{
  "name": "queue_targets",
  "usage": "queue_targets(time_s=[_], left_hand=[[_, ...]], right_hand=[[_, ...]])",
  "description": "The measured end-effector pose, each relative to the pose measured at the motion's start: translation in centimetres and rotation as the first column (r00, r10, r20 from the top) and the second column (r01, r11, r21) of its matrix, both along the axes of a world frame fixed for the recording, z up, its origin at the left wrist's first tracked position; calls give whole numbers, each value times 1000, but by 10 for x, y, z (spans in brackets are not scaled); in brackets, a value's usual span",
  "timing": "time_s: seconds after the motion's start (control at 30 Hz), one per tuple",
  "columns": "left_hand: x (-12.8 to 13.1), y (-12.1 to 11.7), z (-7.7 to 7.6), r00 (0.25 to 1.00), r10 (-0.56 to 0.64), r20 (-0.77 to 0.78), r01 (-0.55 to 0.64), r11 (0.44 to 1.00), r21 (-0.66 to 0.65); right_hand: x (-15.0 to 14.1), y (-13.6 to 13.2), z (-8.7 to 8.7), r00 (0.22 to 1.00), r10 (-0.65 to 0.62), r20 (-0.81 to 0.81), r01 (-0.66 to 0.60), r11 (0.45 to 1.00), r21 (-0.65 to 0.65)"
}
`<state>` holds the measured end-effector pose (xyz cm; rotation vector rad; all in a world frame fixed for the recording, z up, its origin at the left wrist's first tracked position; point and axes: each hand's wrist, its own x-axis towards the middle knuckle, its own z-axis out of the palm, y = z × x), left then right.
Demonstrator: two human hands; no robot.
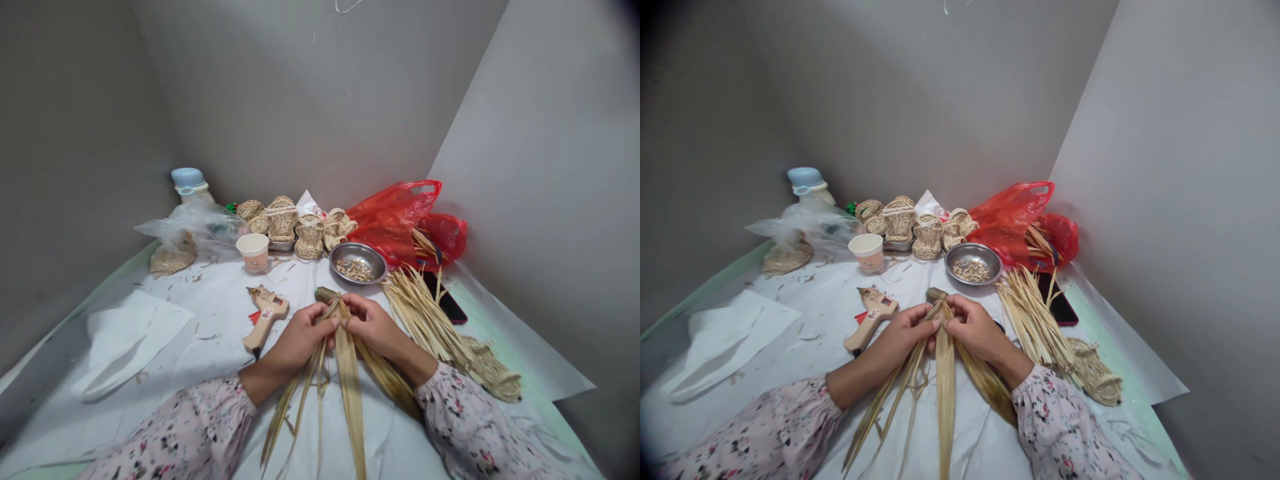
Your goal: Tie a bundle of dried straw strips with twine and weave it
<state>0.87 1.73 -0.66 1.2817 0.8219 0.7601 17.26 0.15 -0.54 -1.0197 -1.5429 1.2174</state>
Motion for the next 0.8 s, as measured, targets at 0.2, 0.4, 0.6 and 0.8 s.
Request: queue_targets(time_s=[0.2,0.4,0.6,0.8], left_hand=[[0,0,0,1000,5,-4,-5,1000,1],[0,0,1,999,13,-44,-12,1000,23],[0,1,1,999,14,-49,-14,1000,-2],[1,0,1,1000,10,-18,-10,1000,-11]], right_hand=[[0,0,2,1000,-4,-3,4,1000,2],[-1,-2,3,998,43,-34,-44,998,-33],[0,0,1,996,61,-63,-63,997,-34],[0,2,-2,999,17,-38,-18,1000,-4]])
